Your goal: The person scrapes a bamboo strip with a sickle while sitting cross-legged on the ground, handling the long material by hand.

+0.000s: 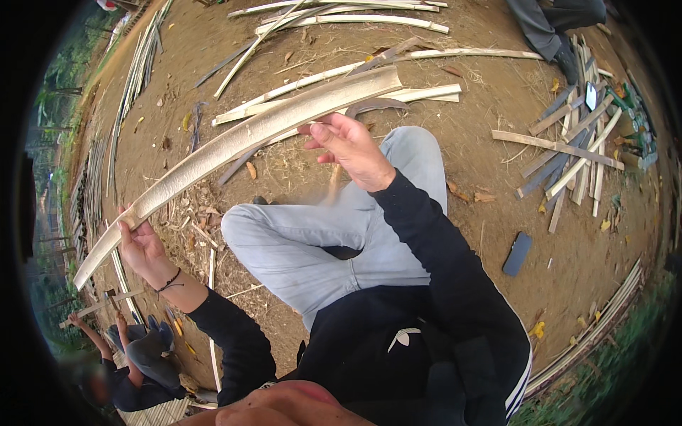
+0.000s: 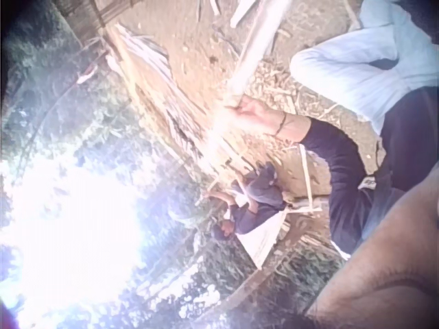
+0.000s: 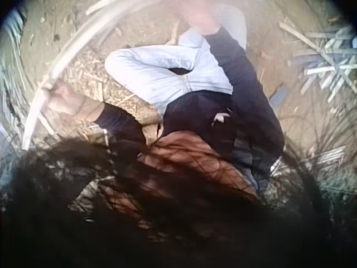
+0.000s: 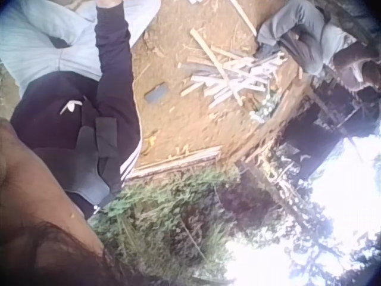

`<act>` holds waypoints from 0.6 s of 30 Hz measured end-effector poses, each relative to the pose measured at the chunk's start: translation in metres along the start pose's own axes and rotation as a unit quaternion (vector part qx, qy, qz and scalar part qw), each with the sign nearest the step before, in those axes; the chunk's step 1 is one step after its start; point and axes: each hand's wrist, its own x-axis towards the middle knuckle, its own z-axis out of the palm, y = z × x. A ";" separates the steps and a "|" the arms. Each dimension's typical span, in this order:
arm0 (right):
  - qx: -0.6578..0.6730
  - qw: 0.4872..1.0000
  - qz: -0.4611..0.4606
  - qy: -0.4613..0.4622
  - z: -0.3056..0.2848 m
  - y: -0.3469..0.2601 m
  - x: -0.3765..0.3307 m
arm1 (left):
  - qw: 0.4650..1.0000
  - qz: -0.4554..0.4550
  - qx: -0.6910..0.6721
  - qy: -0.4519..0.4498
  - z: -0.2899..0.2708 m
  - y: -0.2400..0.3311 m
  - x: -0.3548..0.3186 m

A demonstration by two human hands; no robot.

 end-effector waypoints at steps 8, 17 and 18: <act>-0.031 0.999 0.024 0.026 0.004 0.007 0.004 | 0.999 0.008 0.034 -0.004 -0.003 0.001 -0.015; 0.024 1.000 0.003 -0.016 -0.003 0.024 0.003 | 0.999 -0.013 0.001 -0.032 -0.023 0.000 -0.006; 0.027 1.000 0.004 -0.010 -0.005 0.026 0.003 | 1.000 -0.005 0.003 -0.014 -0.019 -0.002 -0.010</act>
